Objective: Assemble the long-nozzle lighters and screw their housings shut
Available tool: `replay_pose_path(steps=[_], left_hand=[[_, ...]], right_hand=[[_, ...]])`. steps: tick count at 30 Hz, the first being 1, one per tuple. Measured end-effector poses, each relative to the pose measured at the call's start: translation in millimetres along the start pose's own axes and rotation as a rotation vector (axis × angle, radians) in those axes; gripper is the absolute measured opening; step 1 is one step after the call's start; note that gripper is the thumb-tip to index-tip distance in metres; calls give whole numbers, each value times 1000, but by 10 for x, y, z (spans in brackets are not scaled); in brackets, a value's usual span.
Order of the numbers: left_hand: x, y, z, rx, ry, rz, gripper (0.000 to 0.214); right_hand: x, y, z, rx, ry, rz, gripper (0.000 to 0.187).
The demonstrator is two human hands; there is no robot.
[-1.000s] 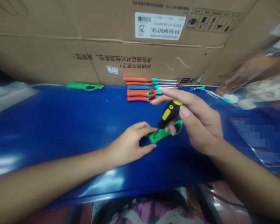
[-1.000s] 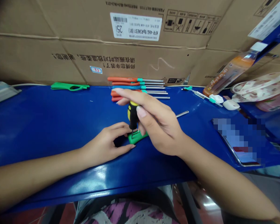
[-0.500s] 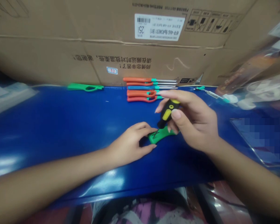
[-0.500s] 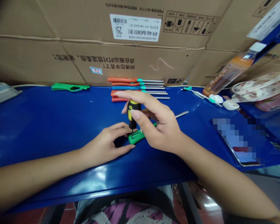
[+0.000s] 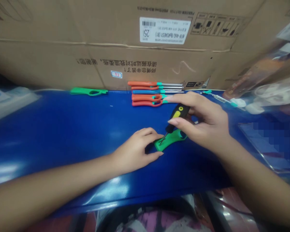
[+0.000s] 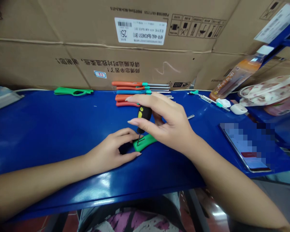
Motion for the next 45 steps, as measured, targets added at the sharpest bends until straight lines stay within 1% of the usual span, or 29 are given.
replay_pose_path(steps=[2,4,6,8,11,12,13,16,17,18,19,21,22,23,25,27,28,30,31,32,33,34,36,37,38,39,42,44,45], left_hand=[[12,-6,1,-9,-15,4,38],[19,-12,-1,-19,-27,8,36],[19,-12,-3,-20,-28,6,35],[13,-6,-4,-12,-18,-3,34],[-3,6,-3,1,2,-15,33],[-4,9,-3,3,2,-16,32],[-2,10,-4,2,-2,-15,32],[4,7,-5,-1,-10,-11,28],[2,8,-4,1,-7,-14,28],[-1,9,-3,5,-2,-17,29],[-2,12,-3,10,0,-20,29],[-3,15,-3,14,1,-22,29],[-2,15,-4,12,-2,-20,29],[-1,13,-6,7,-6,-18,28],[2,10,-8,-1,-13,-19,28],[2,11,-7,-1,-15,-20,28],[2,13,-6,1,-13,-21,29],[-1,15,-2,6,-7,-25,33],[-1,15,-1,8,-4,-27,35],[-1,14,0,8,-4,-29,35],[1,13,0,7,-5,-29,34],[4,11,0,6,-8,-27,32],[9,8,0,7,-11,-23,29],[8,8,1,11,-8,-22,29],[8,9,1,15,-5,-23,29],[6,11,1,19,-2,-22,29],[9,17,-1,18,-9,-11,28],[5,19,-5,7,-14,-7,29],[2,18,-7,1,-13,-8,30]], right_hand=[[3,21,-3,22,-16,21,35],[54,82,8,93,-66,-77,40],[77,90,16,106,-78,-175,40],[31,17,8,16,-29,-157,36],[-33,-160,24,-179,43,19,35],[-30,-192,34,-207,46,53,36],[-14,-191,38,-195,34,52,36],[62,-75,40,-34,-29,-91,40],[63,-55,41,-7,-22,-128,37],[41,-57,40,-12,3,-130,33],[-1,-91,40,-55,44,-92,29],[-56,-204,50,-186,96,50,29],[-56,-241,55,-229,93,101,30],[-40,-243,52,-232,70,115,31],[11,-157,31,-135,-2,26,35],[33,-78,18,-45,-22,-93,35],[22,-76,15,-46,-5,-103,32],[-44,-153,23,-138,77,-13,26],[-63,-199,36,-184,107,55,26],[-57,-223,47,-205,111,107,28],[-26,-217,53,-189,84,124,32],[18,-186,57,-147,40,95,36],[116,-95,69,-25,-50,-48,43],[141,-71,75,8,-66,-111,44],[135,-72,75,6,-53,-137,42],[103,-98,70,-30,-19,-121,40],[3,-225,68,-203,70,68,38],[-3,-265,76,-260,63,109,32],[7,-254,75,-247,45,71,28]])
Point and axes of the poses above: each hand's wrist, its own z-axis away from the middle knuckle, its own x-axis out of the palm, y = z × x, the point moved 9 cm from there along -z, towards the middle knuckle, and after that the axes turned 6 degrees about -z, right-handed, at the moved point
